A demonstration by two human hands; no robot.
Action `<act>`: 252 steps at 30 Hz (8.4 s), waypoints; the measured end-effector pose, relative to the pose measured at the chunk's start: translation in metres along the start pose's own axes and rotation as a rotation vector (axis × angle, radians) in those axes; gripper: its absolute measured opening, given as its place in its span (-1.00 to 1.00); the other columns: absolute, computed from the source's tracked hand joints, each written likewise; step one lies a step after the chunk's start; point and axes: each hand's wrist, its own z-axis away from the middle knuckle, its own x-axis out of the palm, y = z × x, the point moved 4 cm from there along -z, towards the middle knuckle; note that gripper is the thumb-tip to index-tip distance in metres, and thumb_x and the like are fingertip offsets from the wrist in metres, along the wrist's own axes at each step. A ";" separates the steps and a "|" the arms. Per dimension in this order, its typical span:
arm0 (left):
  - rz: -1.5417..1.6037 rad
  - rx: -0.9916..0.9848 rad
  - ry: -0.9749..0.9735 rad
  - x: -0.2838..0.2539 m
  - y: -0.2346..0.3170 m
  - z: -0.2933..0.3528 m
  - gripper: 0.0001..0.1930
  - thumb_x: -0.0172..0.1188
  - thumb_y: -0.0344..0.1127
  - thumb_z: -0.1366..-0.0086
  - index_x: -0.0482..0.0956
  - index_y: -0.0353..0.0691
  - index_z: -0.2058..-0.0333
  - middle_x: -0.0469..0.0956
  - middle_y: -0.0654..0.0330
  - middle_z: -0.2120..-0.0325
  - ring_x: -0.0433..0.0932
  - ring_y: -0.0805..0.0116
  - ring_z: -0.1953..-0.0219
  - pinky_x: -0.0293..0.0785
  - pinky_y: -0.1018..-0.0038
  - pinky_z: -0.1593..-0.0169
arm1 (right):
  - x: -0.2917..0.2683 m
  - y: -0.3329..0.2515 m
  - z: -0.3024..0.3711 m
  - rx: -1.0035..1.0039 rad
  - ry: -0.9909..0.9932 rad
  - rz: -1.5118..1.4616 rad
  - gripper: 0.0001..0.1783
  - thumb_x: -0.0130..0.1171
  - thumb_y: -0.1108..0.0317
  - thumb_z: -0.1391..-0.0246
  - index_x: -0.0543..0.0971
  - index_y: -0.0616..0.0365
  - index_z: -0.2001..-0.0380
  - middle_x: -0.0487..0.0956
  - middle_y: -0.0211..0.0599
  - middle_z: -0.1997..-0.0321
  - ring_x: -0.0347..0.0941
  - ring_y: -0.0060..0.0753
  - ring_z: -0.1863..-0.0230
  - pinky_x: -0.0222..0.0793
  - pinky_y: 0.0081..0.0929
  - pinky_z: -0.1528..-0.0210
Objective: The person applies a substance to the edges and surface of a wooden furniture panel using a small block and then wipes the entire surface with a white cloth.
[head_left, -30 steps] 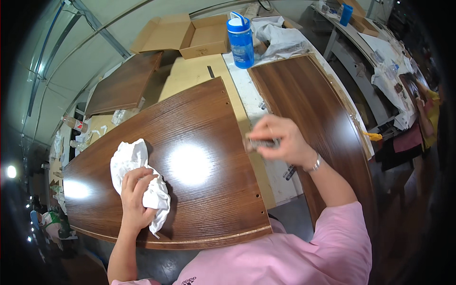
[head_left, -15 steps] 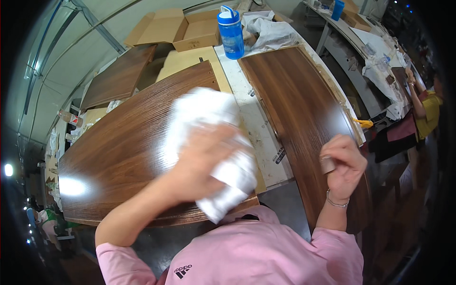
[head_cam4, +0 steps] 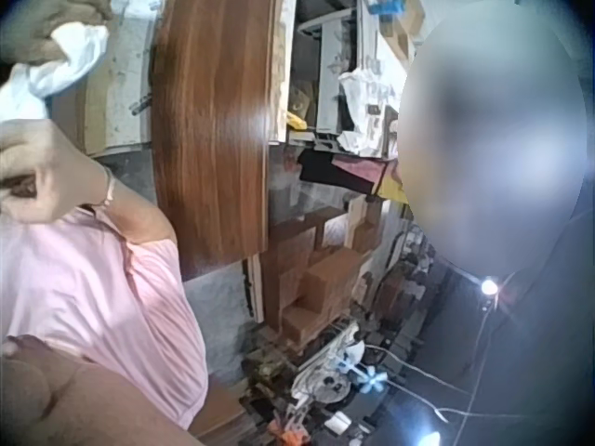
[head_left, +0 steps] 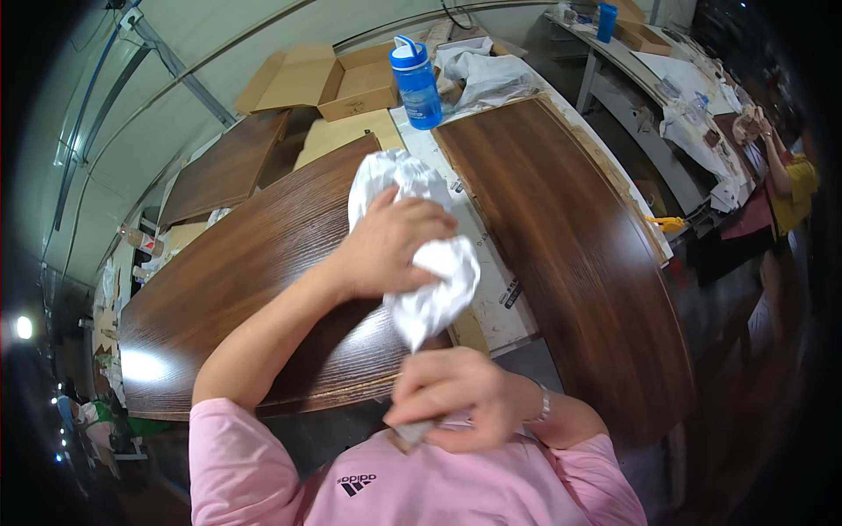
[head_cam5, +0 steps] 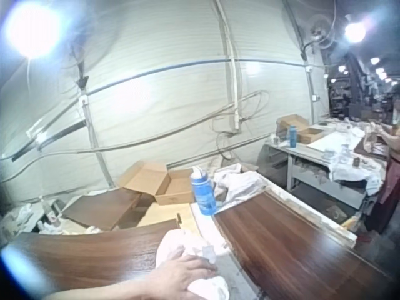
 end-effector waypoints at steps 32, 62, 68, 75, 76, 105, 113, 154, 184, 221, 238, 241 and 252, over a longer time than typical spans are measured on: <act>0.031 -0.657 0.217 -0.050 -0.173 -0.022 -0.49 0.30 -0.19 -0.19 0.52 -0.14 -0.13 0.63 -0.12 0.08 0.60 -0.10 0.02 0.48 0.17 -0.08 | 0.003 0.017 -0.002 0.185 0.053 0.110 -0.58 0.31 0.53 0.14 0.62 0.29 0.10 0.59 -0.15 0.23 0.56 -0.16 0.29 0.48 -0.34 0.28; -0.602 -0.957 0.264 -0.105 -0.039 0.257 -0.35 0.33 -0.12 -0.04 0.51 -0.08 -0.16 0.43 0.07 -0.20 0.30 0.00 -0.27 0.17 0.01 -0.31 | -0.005 0.010 -0.019 0.269 -0.010 0.188 -0.62 0.32 0.57 0.18 0.67 0.36 0.17 0.63 -0.12 0.28 0.58 -0.32 0.34 0.49 -0.49 0.33; -0.295 -0.653 0.702 -0.113 0.052 0.249 -0.62 0.32 -0.47 0.00 0.62 -0.31 0.13 0.63 0.03 0.15 0.57 0.00 0.06 0.43 0.17 -0.09 | 0.000 0.013 -0.012 0.386 0.035 0.194 -0.62 0.28 0.62 0.22 0.68 0.40 0.20 0.64 -0.11 0.26 0.55 -0.38 0.31 0.44 -0.54 0.33; -0.106 -0.293 0.747 -0.063 0.129 0.210 -0.50 0.43 -0.19 -0.10 0.61 -0.25 -0.01 0.64 0.10 0.04 0.65 0.17 0.05 0.51 0.14 -0.09 | 0.044 0.003 -0.042 0.165 0.408 0.184 -0.67 0.33 0.27 0.02 0.55 0.22 0.22 0.53 -0.20 0.29 0.42 -0.24 0.18 0.46 -0.27 0.01; -0.039 -0.290 0.827 -0.061 0.133 0.214 -0.48 0.44 -0.19 -0.11 0.59 -0.31 -0.02 0.64 0.06 0.08 0.65 0.12 0.09 0.55 0.19 -0.02 | 0.058 0.007 -0.048 0.170 0.380 0.173 -0.67 0.33 0.27 0.02 0.55 0.22 0.22 0.53 -0.20 0.29 0.42 -0.24 0.18 0.46 -0.27 0.01; -0.409 -1.903 1.368 -0.001 -0.052 1.093 -0.75 0.25 -0.17 -0.19 0.67 -0.12 0.19 0.64 0.15 0.38 0.64 0.10 0.29 0.54 0.21 0.19 | 0.433 0.174 -0.158 0.314 -0.168 1.510 -0.38 -0.07 0.03 -0.37 0.37 0.23 -0.32 0.32 0.03 -0.41 0.18 0.11 -0.43 0.04 -0.07 -0.44; -0.312 -2.028 1.125 0.023 -0.141 1.096 -0.73 0.17 -0.16 -0.21 0.67 -0.12 0.18 0.61 -0.01 0.24 0.59 -0.11 0.11 0.49 0.03 0.05 | 0.441 0.173 -0.153 0.287 -0.142 1.704 -0.28 -0.18 -0.10 -0.39 0.31 0.25 -0.36 0.27 0.03 -0.45 0.14 0.12 -0.46 0.00 -0.02 -0.45; -0.493 -0.273 0.524 -0.277 0.152 0.721 -0.76 0.26 -0.36 -0.12 0.58 -0.09 0.18 0.64 0.12 0.19 0.65 0.12 0.22 0.47 -0.11 -0.15 | 0.439 0.182 -0.151 -0.030 0.190 1.650 -0.36 0.07 -0.12 -0.19 0.62 0.26 -0.02 0.63 -0.06 -0.09 0.50 0.01 -0.18 0.14 -0.13 -0.33; -0.483 0.032 0.491 -0.243 0.134 0.655 -0.64 0.27 -0.40 -0.09 0.59 -0.23 0.08 0.66 0.02 0.21 0.65 0.03 0.19 0.51 -0.01 -0.09 | 0.440 0.183 -0.149 -0.060 0.191 1.669 -0.35 0.04 -0.18 -0.21 0.65 0.19 -0.01 0.64 -0.14 -0.10 0.51 -0.10 -0.18 0.12 -0.16 -0.34; -0.078 -0.262 0.358 -0.192 0.000 0.490 -0.38 0.35 -0.37 -0.17 0.43 -0.22 -0.23 0.38 -0.04 -0.23 0.37 -0.07 -0.24 0.33 0.18 -0.29 | 0.368 0.106 -0.133 0.076 0.079 1.255 -0.55 0.43 0.29 0.15 0.63 0.25 0.14 0.62 -0.06 0.01 0.55 0.00 -0.06 0.36 -0.02 -0.21; -0.220 -0.440 0.340 -0.076 -0.229 0.241 -0.54 0.07 0.01 -0.39 0.47 0.18 -0.24 0.39 -0.03 -0.23 0.43 -0.14 -0.19 0.36 -0.10 -0.17 | 0.200 0.084 -0.070 0.159 0.230 1.585 -0.42 -0.10 0.02 -0.26 0.65 0.32 0.05 0.61 0.11 -0.09 0.54 0.12 -0.14 0.38 -0.04 -0.16; -0.351 -0.688 0.490 -0.104 -0.240 0.243 -0.54 0.22 -0.30 -0.29 0.54 0.15 -0.18 0.53 -0.03 0.02 0.53 -0.07 0.04 0.46 0.04 -0.04 | 0.195 0.084 -0.066 0.133 0.248 1.582 -0.46 -0.11 0.08 -0.24 0.68 0.31 0.11 0.64 0.10 -0.02 0.58 0.08 -0.08 0.42 -0.10 -0.12; -0.268 -0.444 0.253 -0.074 -0.220 0.115 -0.63 0.09 -0.37 -0.25 0.74 0.20 0.07 0.53 0.13 -0.11 0.49 -0.09 -0.01 0.44 0.06 -0.10 | 0.198 0.084 -0.066 0.128 0.295 1.598 -0.50 -0.12 0.11 -0.20 0.71 0.23 0.16 0.68 -0.02 0.01 0.62 -0.08 -0.05 0.38 -0.26 -0.16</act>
